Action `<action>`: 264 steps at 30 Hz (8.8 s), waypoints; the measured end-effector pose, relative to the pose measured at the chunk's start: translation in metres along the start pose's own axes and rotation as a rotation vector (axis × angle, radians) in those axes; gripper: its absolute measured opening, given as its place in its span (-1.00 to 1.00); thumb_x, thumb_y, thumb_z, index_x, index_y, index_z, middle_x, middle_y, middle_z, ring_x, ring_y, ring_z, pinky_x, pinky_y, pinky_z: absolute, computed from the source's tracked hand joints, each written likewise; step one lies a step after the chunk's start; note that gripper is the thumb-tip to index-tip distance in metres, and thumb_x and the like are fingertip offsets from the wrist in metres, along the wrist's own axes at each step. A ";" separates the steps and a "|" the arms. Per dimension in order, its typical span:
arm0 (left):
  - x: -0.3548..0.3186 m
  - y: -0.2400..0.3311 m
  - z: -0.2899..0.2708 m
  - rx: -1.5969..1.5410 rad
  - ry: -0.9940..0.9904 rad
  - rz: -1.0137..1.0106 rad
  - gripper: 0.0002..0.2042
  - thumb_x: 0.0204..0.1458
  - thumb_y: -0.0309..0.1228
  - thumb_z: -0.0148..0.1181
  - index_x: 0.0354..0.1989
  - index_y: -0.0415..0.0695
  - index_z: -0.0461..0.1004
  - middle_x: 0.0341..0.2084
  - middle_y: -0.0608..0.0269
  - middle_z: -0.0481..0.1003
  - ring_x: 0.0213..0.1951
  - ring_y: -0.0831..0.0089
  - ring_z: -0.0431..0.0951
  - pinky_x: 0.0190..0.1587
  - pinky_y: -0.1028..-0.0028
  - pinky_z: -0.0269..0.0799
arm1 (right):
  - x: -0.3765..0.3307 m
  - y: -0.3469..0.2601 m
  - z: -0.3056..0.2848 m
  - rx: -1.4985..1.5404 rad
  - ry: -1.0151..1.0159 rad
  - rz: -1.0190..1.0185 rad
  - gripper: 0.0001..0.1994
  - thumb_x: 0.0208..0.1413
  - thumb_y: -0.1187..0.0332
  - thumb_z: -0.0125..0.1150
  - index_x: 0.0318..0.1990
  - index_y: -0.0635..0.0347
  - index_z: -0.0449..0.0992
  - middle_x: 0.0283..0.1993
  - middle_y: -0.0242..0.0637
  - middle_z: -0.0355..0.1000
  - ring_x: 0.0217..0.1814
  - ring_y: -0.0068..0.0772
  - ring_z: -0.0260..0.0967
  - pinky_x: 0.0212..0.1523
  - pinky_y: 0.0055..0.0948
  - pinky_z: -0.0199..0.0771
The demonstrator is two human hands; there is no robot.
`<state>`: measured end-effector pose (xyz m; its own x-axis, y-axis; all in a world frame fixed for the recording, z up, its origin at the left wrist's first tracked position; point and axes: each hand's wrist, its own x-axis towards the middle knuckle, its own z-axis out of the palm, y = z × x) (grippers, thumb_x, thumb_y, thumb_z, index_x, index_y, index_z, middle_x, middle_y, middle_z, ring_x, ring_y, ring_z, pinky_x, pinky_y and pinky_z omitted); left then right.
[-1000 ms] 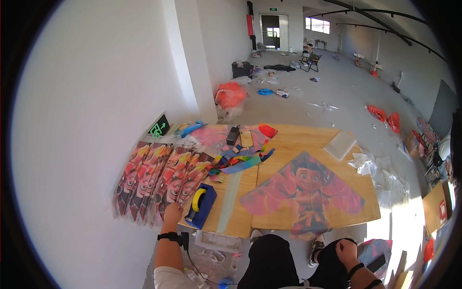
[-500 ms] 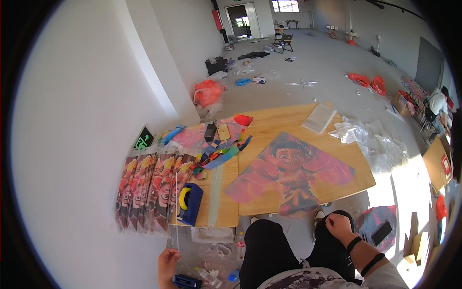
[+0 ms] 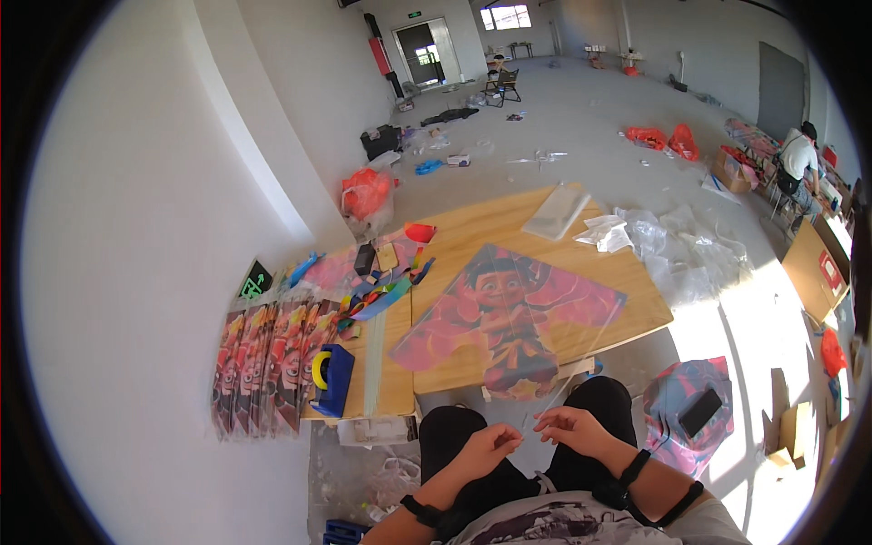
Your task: Applying adhesive tape to secure parts of a decorative paper kite.
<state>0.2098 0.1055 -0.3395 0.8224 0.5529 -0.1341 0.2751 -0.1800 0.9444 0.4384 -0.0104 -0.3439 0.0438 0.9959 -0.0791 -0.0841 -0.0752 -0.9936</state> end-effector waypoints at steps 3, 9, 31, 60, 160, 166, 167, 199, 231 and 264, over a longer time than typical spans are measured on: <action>0.007 -0.002 0.022 -0.051 -0.029 0.070 -0.85 0.23 -0.43 0.24 -0.11 -0.21 0.50 -0.41 0.37 0.50 -0.38 0.65 0.46 -0.28 0.58 0.41 | -0.010 0.008 0.002 0.134 0.041 0.006 -0.87 0.28 0.48 0.20 -0.08 0.31 0.55 -0.11 -0.22 0.59 -0.12 -0.43 0.57 -0.15 -0.46 0.54; 0.005 -0.002 0.016 -0.132 -0.073 0.083 -0.79 0.26 -0.41 0.19 0.00 -0.19 0.47 -0.30 0.32 0.52 -0.30 0.63 0.47 -0.21 0.56 0.43 | -0.019 0.024 -0.005 0.208 0.151 0.025 -0.93 0.27 0.49 0.20 -0.17 0.30 0.53 -0.23 -0.19 0.58 -0.20 -0.41 0.56 -0.17 -0.47 0.54; -0.056 -0.182 -0.256 0.532 0.919 -0.190 -0.88 0.04 -0.47 0.19 -0.30 -0.21 0.61 -0.42 0.10 0.63 -0.36 0.34 0.66 -0.25 0.39 0.57 | -0.043 0.055 -0.053 0.519 0.413 -0.004 -0.96 0.35 0.41 0.12 -0.12 0.11 0.45 -0.30 -0.39 0.42 -0.27 -0.53 0.39 -0.19 -0.51 0.42; -0.080 -0.274 -0.237 0.819 0.229 -0.609 -0.85 0.03 -0.38 0.19 -0.26 0.09 0.65 -0.19 0.14 0.63 -0.04 0.13 0.61 -0.04 0.21 0.51 | -0.036 0.054 -0.050 0.474 0.447 0.055 -0.94 0.36 0.42 0.09 -0.10 0.14 0.44 -0.32 -0.38 0.41 -0.29 -0.53 0.36 -0.21 -0.52 0.39; -0.009 0.210 -0.045 -0.411 0.219 0.443 -0.87 0.18 -0.69 0.19 -0.12 -0.36 0.49 -0.24 0.14 0.57 -0.15 0.40 0.63 -0.01 0.44 0.52 | -0.012 -0.225 0.021 -0.142 0.080 -0.898 -0.80 0.28 0.65 0.07 0.01 0.25 0.38 -0.06 -0.07 0.58 -0.05 -0.26 0.59 -0.06 -0.36 0.57; -0.011 0.212 -0.045 -0.410 0.226 0.411 -0.88 0.18 -0.68 0.20 -0.14 -0.37 0.49 -0.24 0.13 0.57 -0.15 0.39 0.63 0.00 0.44 0.53 | -0.011 -0.223 0.021 -0.167 0.083 -0.883 -0.78 0.26 0.66 0.09 0.01 0.24 0.38 -0.07 -0.08 0.59 -0.05 -0.26 0.59 -0.07 -0.36 0.57; -0.012 0.212 -0.045 -0.411 0.228 0.411 -0.88 0.18 -0.68 0.20 -0.14 -0.37 0.49 -0.24 0.13 0.57 -0.15 0.39 0.63 0.00 0.44 0.53 | -0.012 -0.222 0.021 -0.168 0.081 -0.882 -0.78 0.26 0.66 0.09 0.01 0.24 0.38 -0.07 -0.08 0.59 -0.05 -0.26 0.59 -0.07 -0.36 0.57; 0.013 0.182 -0.052 -0.120 0.077 0.331 -0.94 0.12 -0.51 0.30 -0.33 -0.17 0.53 -0.24 0.30 0.44 -0.20 0.48 0.43 -0.11 0.49 0.33 | 0.013 -0.169 -0.009 0.261 -0.079 -0.389 -0.93 0.30 0.60 0.11 -0.13 0.28 0.48 -0.12 -0.16 0.50 -0.08 -0.39 0.52 -0.03 -0.42 0.52; 0.067 0.121 -0.005 -1.282 0.064 0.037 -0.80 0.32 -0.20 0.11 -0.04 -0.02 0.47 -0.23 0.50 0.43 -0.29 0.63 0.33 -0.16 0.45 0.26 | 0.040 -0.132 -0.008 0.051 0.239 -0.420 -0.72 0.41 0.35 -0.07 -0.21 0.31 0.57 -0.23 -0.32 0.40 -0.29 -0.48 0.40 -0.12 -0.48 0.44; 0.138 0.090 -0.036 -0.653 0.265 -0.079 -0.79 0.31 -0.27 0.15 -0.11 -0.17 0.45 -0.28 0.32 0.51 -0.28 0.54 0.48 -0.15 0.49 0.43 | 0.056 -0.081 -0.060 0.129 0.204 -0.103 -0.63 0.43 0.20 -0.04 -0.39 0.24 0.48 -0.44 -0.37 0.45 -0.38 -0.53 0.38 -0.26 -0.50 0.42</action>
<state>0.3300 0.1946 -0.2618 0.6404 0.7386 -0.2107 -0.0938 0.3475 0.9330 0.5076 0.0484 -0.2730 0.2575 0.9663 -0.0057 -0.1944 0.0460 -0.9798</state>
